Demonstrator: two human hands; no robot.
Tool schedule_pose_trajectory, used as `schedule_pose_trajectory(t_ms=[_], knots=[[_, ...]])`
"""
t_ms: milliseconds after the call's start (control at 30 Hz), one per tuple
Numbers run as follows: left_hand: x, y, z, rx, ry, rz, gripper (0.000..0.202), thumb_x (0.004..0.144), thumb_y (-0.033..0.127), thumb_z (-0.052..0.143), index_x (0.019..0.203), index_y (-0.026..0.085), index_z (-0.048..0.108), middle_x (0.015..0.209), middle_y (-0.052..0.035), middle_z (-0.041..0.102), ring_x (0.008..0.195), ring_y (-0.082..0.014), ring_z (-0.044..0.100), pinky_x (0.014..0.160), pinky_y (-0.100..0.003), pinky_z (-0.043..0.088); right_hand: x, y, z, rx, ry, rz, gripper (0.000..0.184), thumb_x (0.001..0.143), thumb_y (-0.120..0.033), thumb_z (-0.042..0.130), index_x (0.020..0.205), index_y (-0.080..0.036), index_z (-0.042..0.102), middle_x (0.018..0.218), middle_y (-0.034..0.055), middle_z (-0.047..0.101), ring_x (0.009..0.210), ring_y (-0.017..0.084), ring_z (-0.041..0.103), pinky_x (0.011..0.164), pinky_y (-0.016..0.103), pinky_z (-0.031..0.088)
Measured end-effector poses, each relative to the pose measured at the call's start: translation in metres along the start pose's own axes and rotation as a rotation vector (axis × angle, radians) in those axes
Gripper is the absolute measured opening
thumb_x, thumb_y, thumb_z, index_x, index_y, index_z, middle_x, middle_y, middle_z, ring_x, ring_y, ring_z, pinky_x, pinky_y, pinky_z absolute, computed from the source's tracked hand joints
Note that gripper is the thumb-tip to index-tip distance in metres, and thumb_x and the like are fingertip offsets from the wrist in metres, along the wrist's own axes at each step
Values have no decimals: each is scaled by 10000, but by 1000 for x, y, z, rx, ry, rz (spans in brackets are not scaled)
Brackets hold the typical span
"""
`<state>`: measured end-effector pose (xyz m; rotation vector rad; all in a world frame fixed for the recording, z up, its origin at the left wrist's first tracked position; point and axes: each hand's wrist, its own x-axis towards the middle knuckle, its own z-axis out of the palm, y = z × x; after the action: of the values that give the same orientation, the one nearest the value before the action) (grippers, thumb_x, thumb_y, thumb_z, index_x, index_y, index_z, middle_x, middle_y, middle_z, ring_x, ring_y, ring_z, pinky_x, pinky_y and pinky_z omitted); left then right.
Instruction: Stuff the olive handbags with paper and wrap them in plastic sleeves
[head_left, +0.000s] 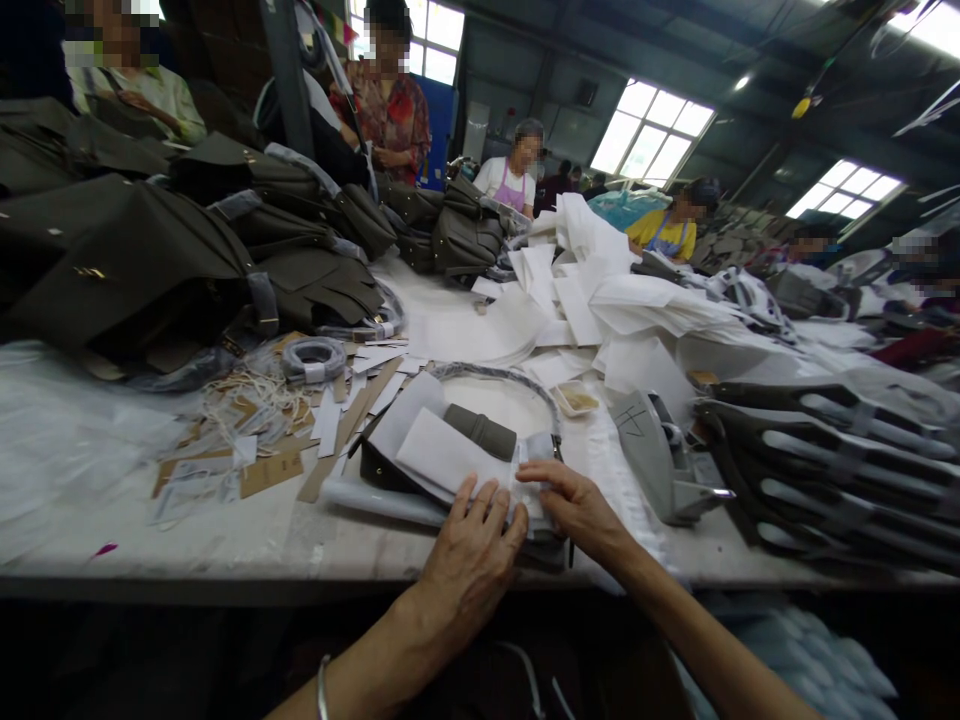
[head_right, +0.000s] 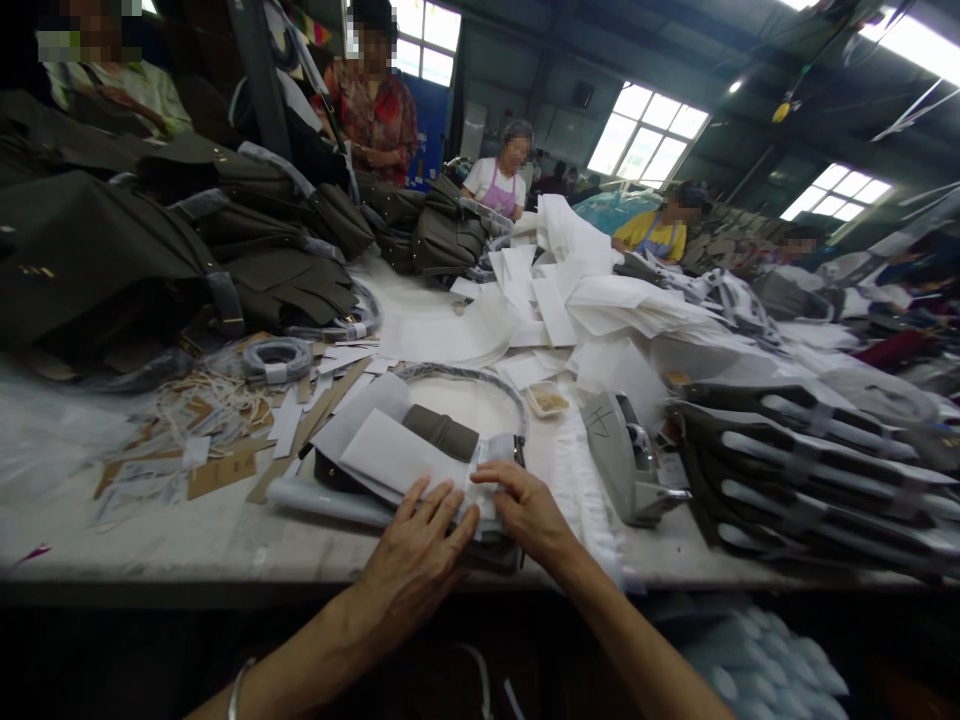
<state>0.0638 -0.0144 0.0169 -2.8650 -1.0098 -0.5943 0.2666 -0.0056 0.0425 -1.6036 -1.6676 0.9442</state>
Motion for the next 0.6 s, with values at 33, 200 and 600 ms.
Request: schedule_pose_trajectory(t_ms=[33, 200, 600], knots=[[0, 0, 1, 4, 8, 1, 364, 968, 301, 485, 1305, 170, 525, 1298, -120, 614, 1250, -297, 538, 1130, -513, 289, 1, 1, -3, -70, 8, -92, 334, 814, -196, 504, 1030, -228, 757, 1208, 70, 675, 1012, 212, 661, 914, 357, 532], [0, -1, 5, 14, 51, 8, 371, 951, 339, 519, 1282, 174, 537, 1267, -112, 631, 1224, -298, 553, 1119, -508, 290, 10, 8, -21, -469, -76, -331, 466, 857, -55, 418, 1142, -268, 718, 1346, 61, 603, 1168, 184, 625, 994, 317, 503], [-2, 0, 6, 31, 99, 4, 359, 943, 317, 531, 1276, 185, 548, 1262, -93, 631, 1217, -294, 549, 1122, -501, 283, 29, 22, -53, -1162, 216, -543, 319, 981, -190, 475, 1260, -180, 629, 1379, 153, 585, 1020, 264, 647, 867, 417, 488]])
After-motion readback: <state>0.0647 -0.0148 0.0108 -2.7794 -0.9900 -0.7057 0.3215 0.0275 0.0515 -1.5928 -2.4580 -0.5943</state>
